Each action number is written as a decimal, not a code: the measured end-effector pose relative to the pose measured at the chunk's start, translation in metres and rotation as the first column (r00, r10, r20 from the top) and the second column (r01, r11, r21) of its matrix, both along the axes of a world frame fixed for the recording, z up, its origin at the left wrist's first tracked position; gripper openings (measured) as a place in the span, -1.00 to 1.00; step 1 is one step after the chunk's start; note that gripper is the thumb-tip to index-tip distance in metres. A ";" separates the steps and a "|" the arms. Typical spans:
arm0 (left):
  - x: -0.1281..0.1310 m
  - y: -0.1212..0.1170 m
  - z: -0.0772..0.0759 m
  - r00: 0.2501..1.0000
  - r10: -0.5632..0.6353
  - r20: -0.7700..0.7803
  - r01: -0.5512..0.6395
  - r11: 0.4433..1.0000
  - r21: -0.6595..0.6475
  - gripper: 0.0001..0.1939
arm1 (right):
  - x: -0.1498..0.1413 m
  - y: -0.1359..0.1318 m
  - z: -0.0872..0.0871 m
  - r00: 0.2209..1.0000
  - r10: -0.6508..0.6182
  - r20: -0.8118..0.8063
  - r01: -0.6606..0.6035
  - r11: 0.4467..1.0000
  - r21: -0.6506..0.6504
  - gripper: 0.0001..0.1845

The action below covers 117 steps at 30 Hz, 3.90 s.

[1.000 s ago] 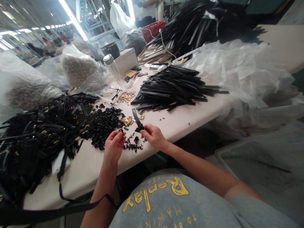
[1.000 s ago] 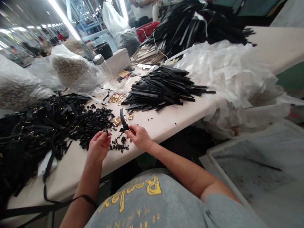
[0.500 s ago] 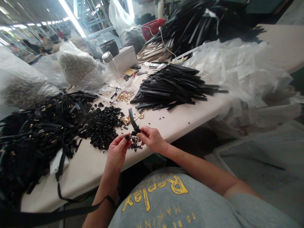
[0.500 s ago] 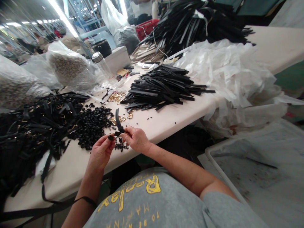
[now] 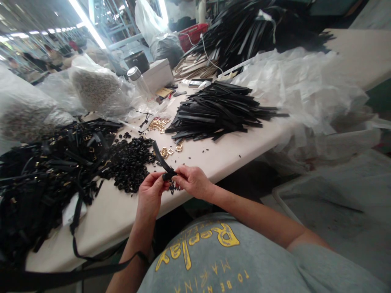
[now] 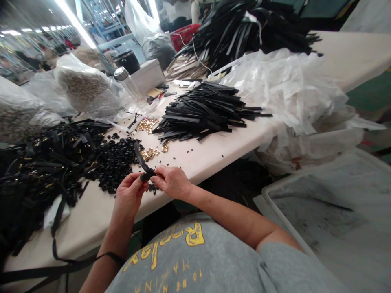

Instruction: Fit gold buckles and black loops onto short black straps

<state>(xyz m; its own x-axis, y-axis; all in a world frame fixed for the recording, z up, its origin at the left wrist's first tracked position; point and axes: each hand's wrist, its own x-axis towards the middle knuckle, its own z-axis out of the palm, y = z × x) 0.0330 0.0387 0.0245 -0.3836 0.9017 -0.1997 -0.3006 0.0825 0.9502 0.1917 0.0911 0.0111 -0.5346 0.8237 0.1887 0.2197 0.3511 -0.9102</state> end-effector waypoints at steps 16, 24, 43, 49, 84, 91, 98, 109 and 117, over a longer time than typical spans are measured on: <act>-0.011 -0.007 -0.010 0.954 -0.083 -0.287 0.108 0.992 0.070 -0.76 | 0.007 0.001 0.009 0.967 0.000 0.256 -0.052 0.979 0.195 -0.84; 0.000 -0.013 -0.020 0.964 0.037 -0.264 0.017 0.980 0.198 -0.79 | 0.001 0.002 -0.007 0.957 0.141 -0.254 -0.211 0.938 -0.275 -0.87; 0.017 -0.013 -0.045 0.942 0.191 -0.277 -0.082 0.928 0.363 -0.83 | -0.006 -0.008 -0.016 0.857 0.037 -0.513 -0.335 0.797 -0.502 -0.62; 0.014 -0.015 -0.048 0.896 0.179 -0.406 -0.022 0.932 0.362 -0.85 | 0.006 -0.003 -0.007 0.958 0.126 -0.258 -0.199 0.939 -0.281 -0.88; 0.003 -0.017 -0.017 0.722 -0.066 -0.689 0.213 0.968 0.131 -0.80 | 0.008 0.000 0.003 0.995 0.083 -0.050 -0.086 0.994 -0.067 -0.93; -0.015 -0.012 -0.006 0.916 -0.241 -0.322 0.243 0.969 -0.034 -0.68 | 0.018 -0.002 0.012 0.938 0.169 -0.303 -0.298 0.839 -0.456 -0.91; -0.012 -0.010 0.021 0.747 -0.474 -0.466 0.496 0.864 -0.085 -0.73 | 0.024 0.001 0.012 0.885 0.311 -0.346 -0.461 0.687 -0.562 -0.93; 0.016 -0.018 -0.007 0.975 -0.222 -0.005 0.222 0.971 0.089 -0.63 | 0.022 0.004 0.010 0.806 0.269 -0.527 -0.575 0.568 -0.589 -0.88; 0.019 -0.024 -0.014 0.984 -0.133 0.116 0.114 0.981 0.155 -0.71 | 0.016 0.000 0.010 0.842 0.276 -0.464 -0.507 0.701 -0.502 -0.90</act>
